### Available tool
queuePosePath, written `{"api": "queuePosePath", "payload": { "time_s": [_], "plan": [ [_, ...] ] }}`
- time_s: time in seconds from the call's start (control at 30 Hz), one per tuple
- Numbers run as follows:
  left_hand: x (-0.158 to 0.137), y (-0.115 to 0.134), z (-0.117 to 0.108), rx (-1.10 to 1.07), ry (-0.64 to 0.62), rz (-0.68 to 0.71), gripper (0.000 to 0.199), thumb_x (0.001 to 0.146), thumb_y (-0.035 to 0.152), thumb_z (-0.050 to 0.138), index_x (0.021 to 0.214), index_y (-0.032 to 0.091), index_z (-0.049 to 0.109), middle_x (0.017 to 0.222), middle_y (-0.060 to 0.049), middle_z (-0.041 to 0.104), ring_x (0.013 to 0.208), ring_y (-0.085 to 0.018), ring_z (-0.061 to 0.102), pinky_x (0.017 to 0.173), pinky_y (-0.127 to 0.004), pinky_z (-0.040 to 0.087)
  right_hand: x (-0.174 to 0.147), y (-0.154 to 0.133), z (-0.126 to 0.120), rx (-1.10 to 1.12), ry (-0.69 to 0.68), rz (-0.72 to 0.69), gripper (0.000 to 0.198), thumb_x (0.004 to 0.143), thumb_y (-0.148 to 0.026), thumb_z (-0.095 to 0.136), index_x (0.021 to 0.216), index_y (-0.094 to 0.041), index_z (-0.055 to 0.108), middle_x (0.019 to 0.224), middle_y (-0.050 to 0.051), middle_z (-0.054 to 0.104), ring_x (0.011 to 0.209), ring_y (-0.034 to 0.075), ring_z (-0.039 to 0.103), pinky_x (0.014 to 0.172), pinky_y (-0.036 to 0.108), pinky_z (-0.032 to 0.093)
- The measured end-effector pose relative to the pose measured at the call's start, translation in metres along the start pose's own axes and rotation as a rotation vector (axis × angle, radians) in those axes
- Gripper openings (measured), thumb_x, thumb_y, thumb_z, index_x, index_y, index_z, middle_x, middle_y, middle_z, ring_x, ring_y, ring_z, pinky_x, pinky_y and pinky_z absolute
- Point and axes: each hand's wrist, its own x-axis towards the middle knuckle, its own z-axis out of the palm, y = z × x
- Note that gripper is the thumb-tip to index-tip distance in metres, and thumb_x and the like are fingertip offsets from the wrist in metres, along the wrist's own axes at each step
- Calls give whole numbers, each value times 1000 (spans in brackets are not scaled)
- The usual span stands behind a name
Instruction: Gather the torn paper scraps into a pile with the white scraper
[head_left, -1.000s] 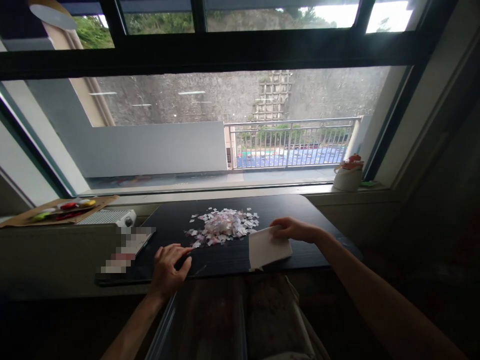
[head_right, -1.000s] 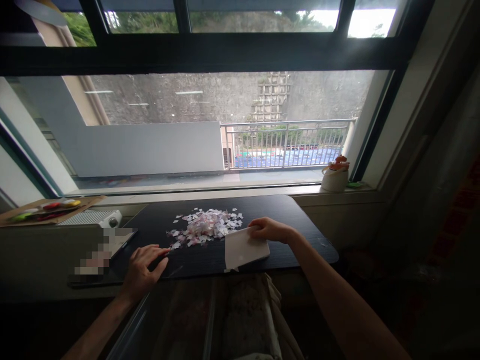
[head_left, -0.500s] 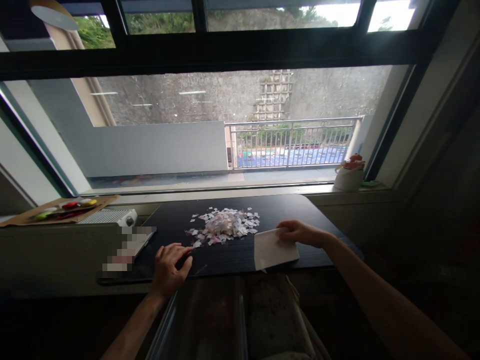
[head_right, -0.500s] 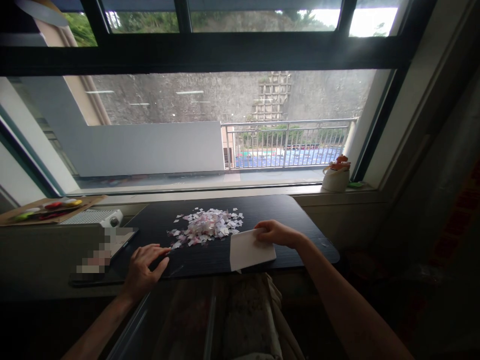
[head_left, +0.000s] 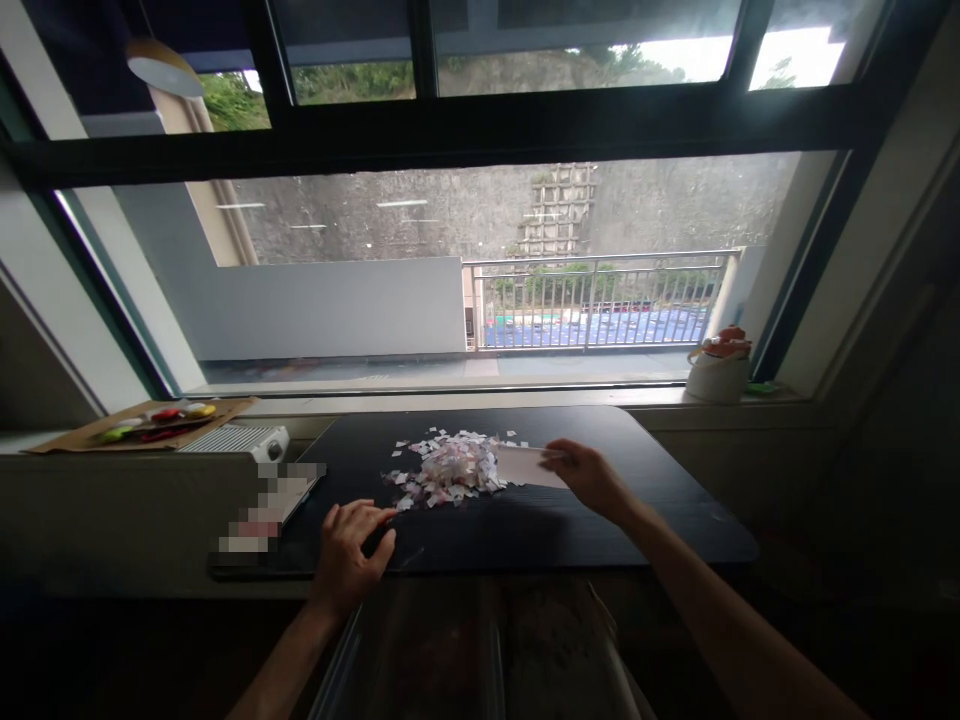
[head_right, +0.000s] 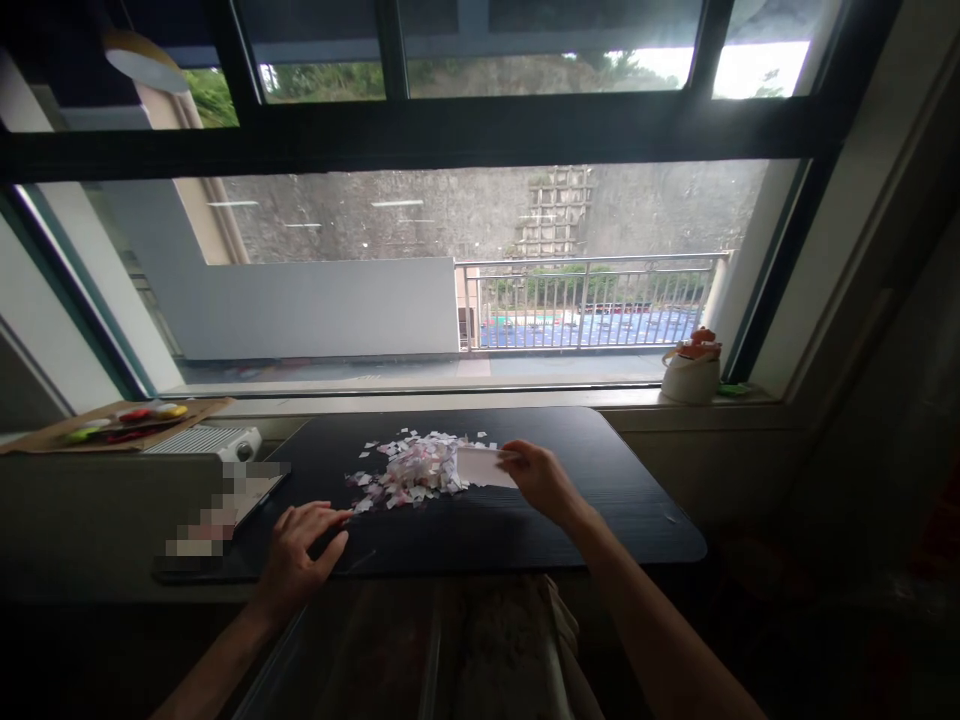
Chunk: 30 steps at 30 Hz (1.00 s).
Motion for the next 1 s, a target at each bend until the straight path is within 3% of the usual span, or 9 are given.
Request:
{"api": "queuePosePath", "payload": {
  "time_s": [0.2,0.37,0.63,1.0],
  "plan": [
    [-2,3,1,-13,16,-21,22,78,31,50,90,25,67,87,-2,70,98,-25,58,99,-48,28,-20,-15,22,-107,-26,-141,19,81,-27,53,95,-22,65,86,5,75,80,22,71,71,30,53],
    [-2,8,-2,-22,5,-38,22,78,29,50,92,25,67,87,-2,70,99,-25,57,100,-49,27,-32,-13,12,-232,-9,-89,24,83,-27,49,102,-21,63,93,8,75,84,25,70,72,35,54],
    [-2,8,-3,-36,-9,-64,22,78,28,51,92,24,67,88,-3,69,101,-25,56,102,-49,25,-41,-21,19,-105,-91,-55,23,83,-32,52,101,-21,62,93,8,75,86,25,70,73,34,55],
    [-1,9,-6,-43,-13,-66,21,78,29,50,90,24,67,88,-3,70,100,-25,57,101,-49,26,-53,-26,-11,-199,-89,-62,21,80,-40,56,89,-22,63,81,5,74,70,22,67,62,30,52]
  ]
}}
